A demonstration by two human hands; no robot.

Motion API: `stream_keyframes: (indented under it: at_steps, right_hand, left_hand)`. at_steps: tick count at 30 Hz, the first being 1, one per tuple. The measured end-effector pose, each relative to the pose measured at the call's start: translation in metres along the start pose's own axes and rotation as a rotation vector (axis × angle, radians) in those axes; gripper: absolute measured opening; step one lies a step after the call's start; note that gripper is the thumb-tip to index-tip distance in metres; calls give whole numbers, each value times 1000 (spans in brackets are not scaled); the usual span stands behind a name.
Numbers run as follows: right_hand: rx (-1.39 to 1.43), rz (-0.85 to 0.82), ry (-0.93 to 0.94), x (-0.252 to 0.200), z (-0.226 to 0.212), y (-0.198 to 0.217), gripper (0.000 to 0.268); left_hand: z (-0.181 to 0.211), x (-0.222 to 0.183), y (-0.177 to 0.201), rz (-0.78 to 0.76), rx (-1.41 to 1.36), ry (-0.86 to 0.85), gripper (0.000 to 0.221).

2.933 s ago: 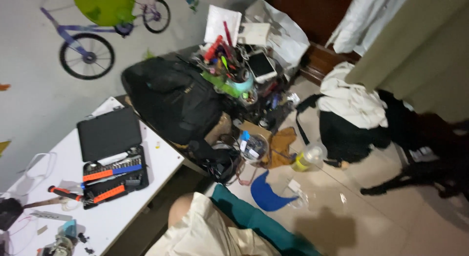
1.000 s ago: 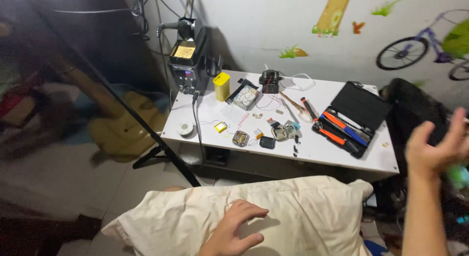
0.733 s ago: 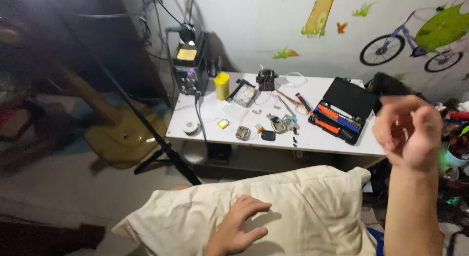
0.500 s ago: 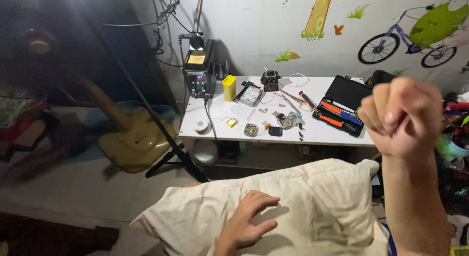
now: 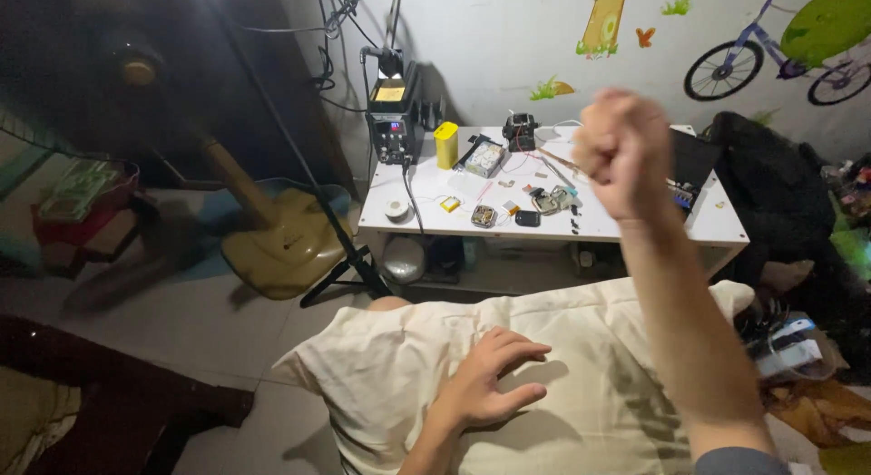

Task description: Connecting components of a smartwatch and testing the touch screen functionality.

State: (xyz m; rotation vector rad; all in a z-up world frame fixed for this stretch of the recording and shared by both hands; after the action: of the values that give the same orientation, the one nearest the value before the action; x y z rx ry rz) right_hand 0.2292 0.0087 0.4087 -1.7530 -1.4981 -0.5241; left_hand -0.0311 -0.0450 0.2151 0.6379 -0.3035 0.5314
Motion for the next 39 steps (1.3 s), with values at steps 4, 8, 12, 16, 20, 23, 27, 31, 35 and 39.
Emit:
stream_keyframes:
  at_steps: [4, 8, 12, 16, 20, 23, 27, 31, 35, 39]
  right_hand:
    - [-1542, -263, 465, -106, 192, 51, 12]
    - [-1179, -580, -793, -263, 354, 60, 49]
    - [-980, -280, -943, -226, 279, 64, 41]
    - [-920, -139, -941, -223, 258, 72, 37]
    - [-964, -363, -1074, -236, 242, 59, 37]
    - [-954, -337, -984, -226, 240, 59, 32]
    - [-862, -339, -962, -224, 243, 57, 19]
    - [-883, -404, -979, -223, 246, 56, 19]
    - [-880, -453, -970, -222, 254, 58, 22]
    - [-871, -470, -980, -218, 253, 52, 20]
  left_hand:
    - [7, 0, -4, -28, -22, 11, 46]
    - [-5, 3, -11, -36, -167, 63, 35]
    - [-12, -4, -12, 15, -55, 145, 20]
    - [-4, -4, -10, 55, -95, 227, 15]
    - [6, 2, -15, 44, -42, 191, 11]
    - [2, 4, -14, 53, -51, 195, 12]
    - [-3, 5, -14, 49, -71, 236, 12]
    - [-5, 8, -13, 38, -75, 253, 13]
    - [-7, 11, -12, 33, -63, 321, 15]
    - [-7, 11, -9, 35, -67, 282, 15]
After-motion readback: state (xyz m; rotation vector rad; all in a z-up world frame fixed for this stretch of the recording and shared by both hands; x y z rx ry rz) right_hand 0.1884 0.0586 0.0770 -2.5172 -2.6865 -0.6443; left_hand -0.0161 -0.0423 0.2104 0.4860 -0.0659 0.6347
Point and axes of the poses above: each hand's wrist, its own x-axis towards the middle knuckle, its own y-axis out of the back of the hand, z = x × y, the point moved 6 cm from there along x, towards the middle knuckle, and after that the axes turned 8 degrees about x, right-handed, at the moved point
